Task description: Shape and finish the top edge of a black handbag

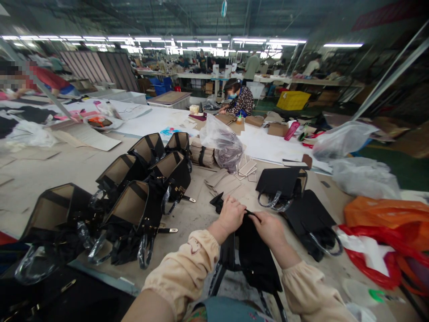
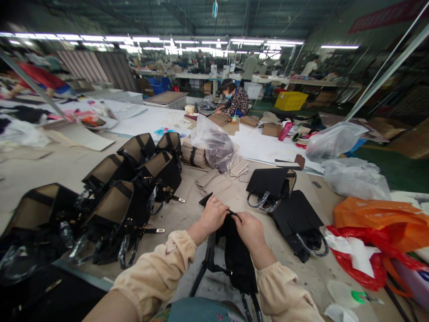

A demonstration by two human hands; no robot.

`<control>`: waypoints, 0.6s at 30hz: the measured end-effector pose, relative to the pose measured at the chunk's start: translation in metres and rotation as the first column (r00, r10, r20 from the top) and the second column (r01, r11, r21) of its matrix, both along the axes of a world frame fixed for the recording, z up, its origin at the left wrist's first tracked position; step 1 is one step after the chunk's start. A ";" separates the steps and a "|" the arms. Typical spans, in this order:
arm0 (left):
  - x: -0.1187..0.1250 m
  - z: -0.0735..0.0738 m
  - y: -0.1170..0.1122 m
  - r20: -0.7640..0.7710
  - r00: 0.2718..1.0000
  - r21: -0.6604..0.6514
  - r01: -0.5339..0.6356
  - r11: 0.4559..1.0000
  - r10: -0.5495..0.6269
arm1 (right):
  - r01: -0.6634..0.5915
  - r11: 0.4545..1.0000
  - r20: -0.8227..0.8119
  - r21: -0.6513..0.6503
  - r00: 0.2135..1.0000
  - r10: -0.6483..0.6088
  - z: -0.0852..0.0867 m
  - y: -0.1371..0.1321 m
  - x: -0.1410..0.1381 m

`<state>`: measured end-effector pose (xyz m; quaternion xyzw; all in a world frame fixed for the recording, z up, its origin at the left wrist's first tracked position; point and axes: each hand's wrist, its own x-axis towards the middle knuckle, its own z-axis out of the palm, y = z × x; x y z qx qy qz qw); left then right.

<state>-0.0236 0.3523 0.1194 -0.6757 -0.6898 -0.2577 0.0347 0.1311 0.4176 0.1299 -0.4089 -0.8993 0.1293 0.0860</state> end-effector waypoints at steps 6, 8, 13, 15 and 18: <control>0.001 0.000 -0.001 0.014 1.000 -0.011 -0.009 1.000 0.009 | -0.023 1.000 0.012 0.010 1.000 0.022 -0.002 0.003 0.003; 0.001 0.001 -0.001 0.014 1.000 -0.021 -0.014 1.000 0.014 | -0.028 1.000 0.020 0.011 0.999 0.027 -0.002 0.004 0.003; 0.003 0.003 0.000 0.008 1.000 -0.036 -0.030 0.999 0.030 | -0.024 0.999 0.053 0.039 0.998 0.022 0.000 0.003 0.001; 0.004 0.003 0.000 0.000 0.999 -0.042 -0.039 0.998 0.039 | -0.014 0.999 0.076 0.040 0.997 0.011 0.001 0.003 0.000; 0.004 0.004 0.000 -0.009 0.999 -0.045 -0.050 0.998 0.049 | -0.003 0.999 0.115 0.043 0.993 -0.002 0.003 0.003 -0.003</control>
